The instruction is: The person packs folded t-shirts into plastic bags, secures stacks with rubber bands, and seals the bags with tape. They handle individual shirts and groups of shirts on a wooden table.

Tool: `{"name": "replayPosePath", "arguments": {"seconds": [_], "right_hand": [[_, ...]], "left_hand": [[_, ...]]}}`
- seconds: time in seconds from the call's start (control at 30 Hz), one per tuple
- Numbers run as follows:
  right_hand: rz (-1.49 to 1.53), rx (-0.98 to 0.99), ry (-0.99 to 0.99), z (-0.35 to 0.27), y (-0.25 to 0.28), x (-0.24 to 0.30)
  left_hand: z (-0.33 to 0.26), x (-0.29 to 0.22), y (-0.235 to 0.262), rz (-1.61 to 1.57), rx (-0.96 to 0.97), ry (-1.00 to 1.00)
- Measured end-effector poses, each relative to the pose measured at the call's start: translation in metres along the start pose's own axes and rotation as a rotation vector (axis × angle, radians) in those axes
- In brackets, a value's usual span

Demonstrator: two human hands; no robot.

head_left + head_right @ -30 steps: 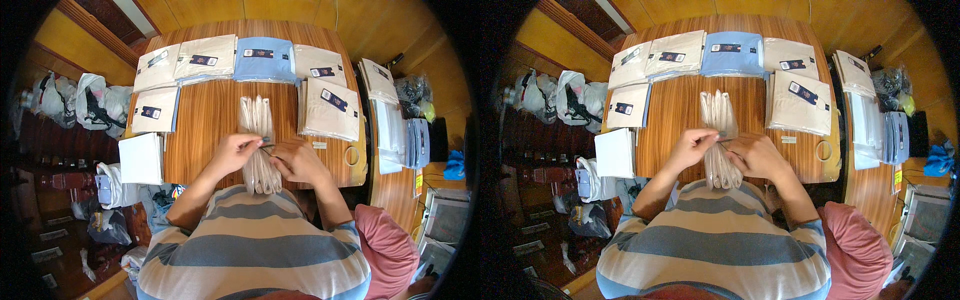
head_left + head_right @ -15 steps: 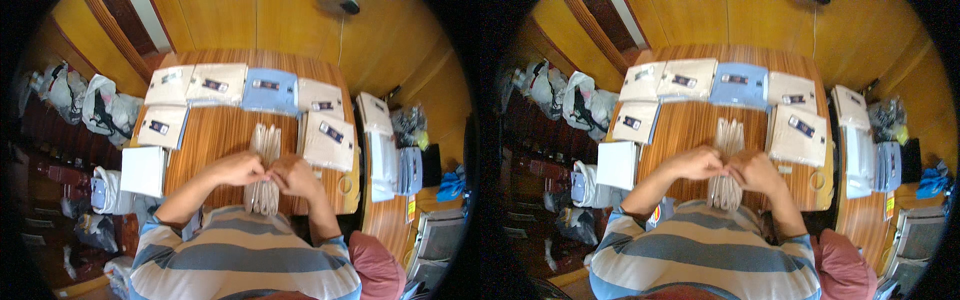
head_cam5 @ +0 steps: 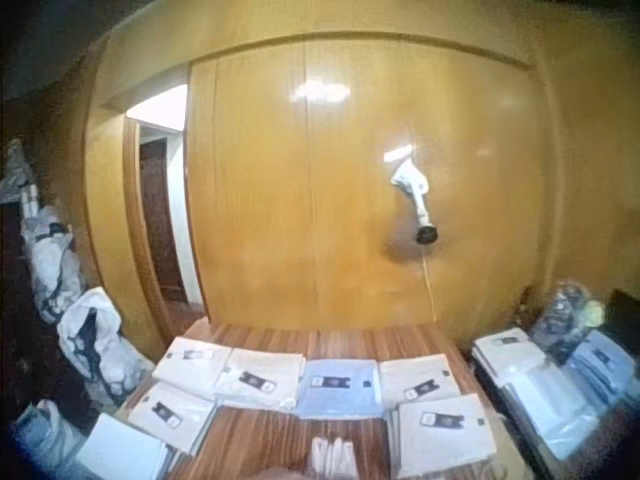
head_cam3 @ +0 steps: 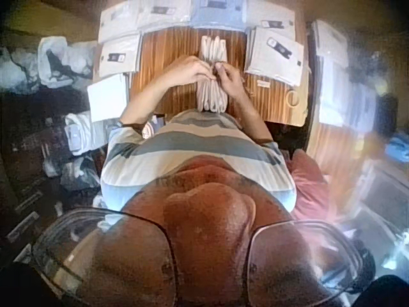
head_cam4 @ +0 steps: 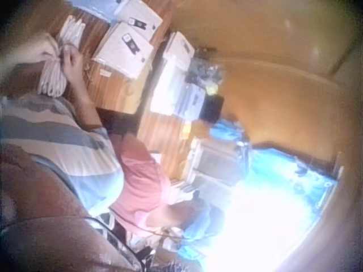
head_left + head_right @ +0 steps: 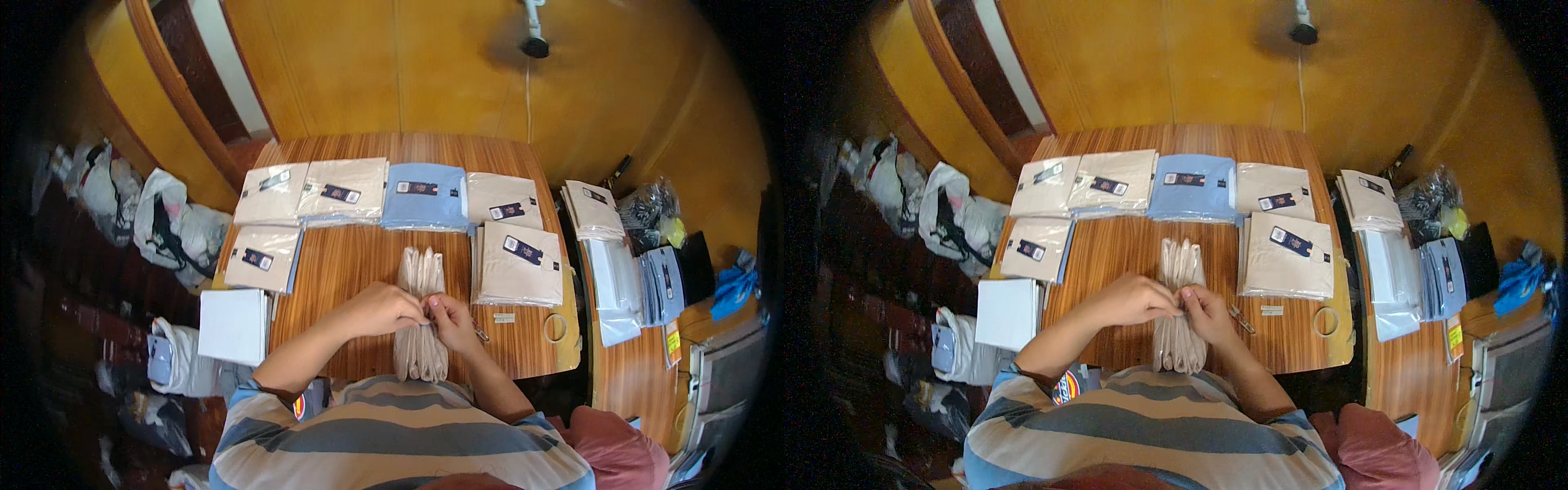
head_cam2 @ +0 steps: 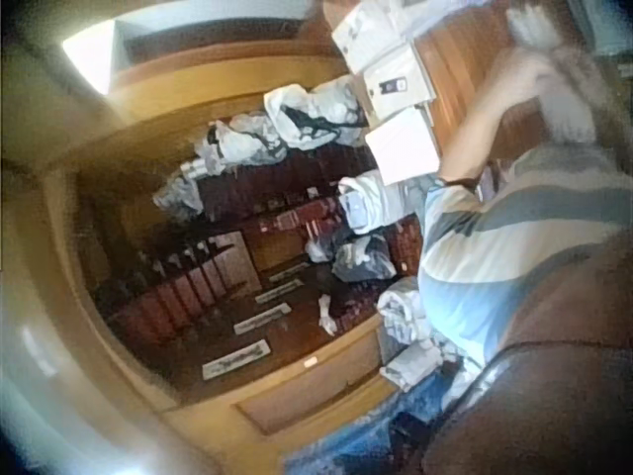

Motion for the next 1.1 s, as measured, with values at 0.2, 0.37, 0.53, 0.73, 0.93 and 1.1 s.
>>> {"name": "replayPosePath", "arguments": {"seconds": [0.2,0.37,0.53,0.73,0.93,1.1], "right_hand": [[0.020,0.154,-0.028,-0.001,0.008,0.003],[0.069,0.241,0.051,-0.001,0.014,0.008],[-0.099,0.166,0.117,-0.005,0.016,0.020],[-0.429,-0.162,0.316,-0.011,0.013,0.041],[-0.617,-0.164,0.501,-0.005,0.004,0.056],[-0.771,-0.015,0.614,0.006,0.000,0.078]], "left_hand": [[-0.012,-0.022,-0.016,0.581,-0.358,-0.433],[-0.018,-0.025,-0.024,0.606,-0.578,-0.398],[-0.024,-0.024,-0.025,0.526,-0.710,-0.200],[-0.025,-0.020,-0.021,0.168,-0.792,0.054],[-0.019,0.039,-0.041,-0.596,-0.425,0.322],[-0.019,0.065,-0.037,-1.174,-0.097,0.405]]}}
Point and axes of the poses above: each hand's wrist, its own z-axis towards the middle knuckle, its own y-axis out of the back of the hand, x = y × z, the point moved 6 cm from there along z, towards the middle knuckle, and after that the axes turned 3 degrees about -z, right-handed, at the moved point
